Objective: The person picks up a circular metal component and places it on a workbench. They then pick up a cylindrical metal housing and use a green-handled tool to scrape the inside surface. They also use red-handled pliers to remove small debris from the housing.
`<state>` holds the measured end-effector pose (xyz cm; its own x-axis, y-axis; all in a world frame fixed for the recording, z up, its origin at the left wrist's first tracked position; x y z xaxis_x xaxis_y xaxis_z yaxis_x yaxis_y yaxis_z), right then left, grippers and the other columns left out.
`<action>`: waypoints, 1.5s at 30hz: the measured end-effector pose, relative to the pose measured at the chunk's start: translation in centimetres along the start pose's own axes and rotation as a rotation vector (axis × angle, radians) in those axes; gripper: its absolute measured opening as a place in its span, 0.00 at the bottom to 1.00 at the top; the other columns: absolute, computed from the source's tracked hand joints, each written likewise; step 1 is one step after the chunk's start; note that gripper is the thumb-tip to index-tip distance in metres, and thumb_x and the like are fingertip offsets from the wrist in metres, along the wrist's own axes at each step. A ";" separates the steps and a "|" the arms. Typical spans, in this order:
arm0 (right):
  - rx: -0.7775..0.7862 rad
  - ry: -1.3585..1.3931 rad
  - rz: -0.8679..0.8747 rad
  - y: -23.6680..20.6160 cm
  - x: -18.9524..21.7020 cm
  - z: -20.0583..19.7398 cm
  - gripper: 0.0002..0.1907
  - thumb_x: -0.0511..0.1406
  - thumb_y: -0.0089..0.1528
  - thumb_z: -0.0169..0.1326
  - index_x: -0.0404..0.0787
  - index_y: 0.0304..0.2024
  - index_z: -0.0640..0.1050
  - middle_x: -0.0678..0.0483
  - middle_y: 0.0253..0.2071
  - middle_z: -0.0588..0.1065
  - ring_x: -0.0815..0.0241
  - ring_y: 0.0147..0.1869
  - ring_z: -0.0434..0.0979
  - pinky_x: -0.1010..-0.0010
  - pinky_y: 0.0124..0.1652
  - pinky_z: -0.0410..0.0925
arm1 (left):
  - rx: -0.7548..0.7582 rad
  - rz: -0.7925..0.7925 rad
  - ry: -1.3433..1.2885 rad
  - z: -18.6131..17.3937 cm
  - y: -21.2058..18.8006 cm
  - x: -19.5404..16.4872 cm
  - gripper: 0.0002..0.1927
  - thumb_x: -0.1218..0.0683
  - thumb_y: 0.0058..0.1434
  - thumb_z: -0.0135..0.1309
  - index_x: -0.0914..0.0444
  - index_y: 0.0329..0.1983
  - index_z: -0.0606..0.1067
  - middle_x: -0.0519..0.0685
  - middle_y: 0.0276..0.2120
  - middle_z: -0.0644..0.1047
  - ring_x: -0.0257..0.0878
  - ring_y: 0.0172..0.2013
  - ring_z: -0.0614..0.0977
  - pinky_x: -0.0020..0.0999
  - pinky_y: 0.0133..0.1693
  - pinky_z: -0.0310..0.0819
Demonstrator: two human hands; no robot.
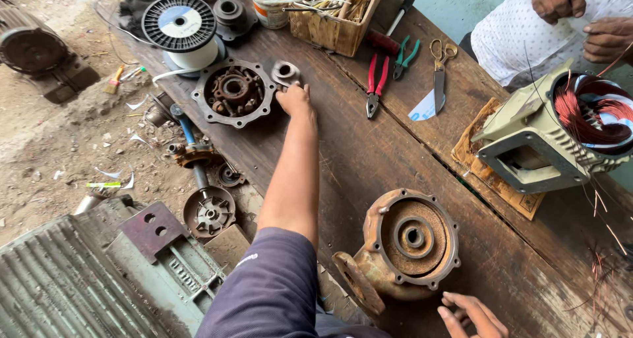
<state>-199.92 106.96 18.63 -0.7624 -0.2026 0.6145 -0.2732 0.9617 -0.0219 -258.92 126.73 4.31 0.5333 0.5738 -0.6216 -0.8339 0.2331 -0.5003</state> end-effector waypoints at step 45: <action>0.118 -0.121 -0.842 10.8 22.2 -3.1 0.41 0.54 0.48 0.73 0.39 0.56 0.77 0.45 0.49 0.72 0.47 0.51 0.78 0.57 0.45 0.75 | 1.180 -0.287 0.807 -13.0 -37.7 -12.4 0.28 0.54 0.63 0.60 0.69 0.63 0.69 0.55 0.49 0.79 0.41 0.47 0.81 0.36 0.48 0.78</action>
<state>-217.95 113.41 34.45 -0.3338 -0.8649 0.3748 -0.8304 0.4580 0.3174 -232.26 100.63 22.97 0.2999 -0.0972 -0.9490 -0.1050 0.9854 -0.1342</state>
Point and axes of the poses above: each hand's wrist, its own y-axis towards the middle knuckle, its own z-axis out of the palm, x = y × z, the point moved 6 cm from there along y, towards the middle knuckle
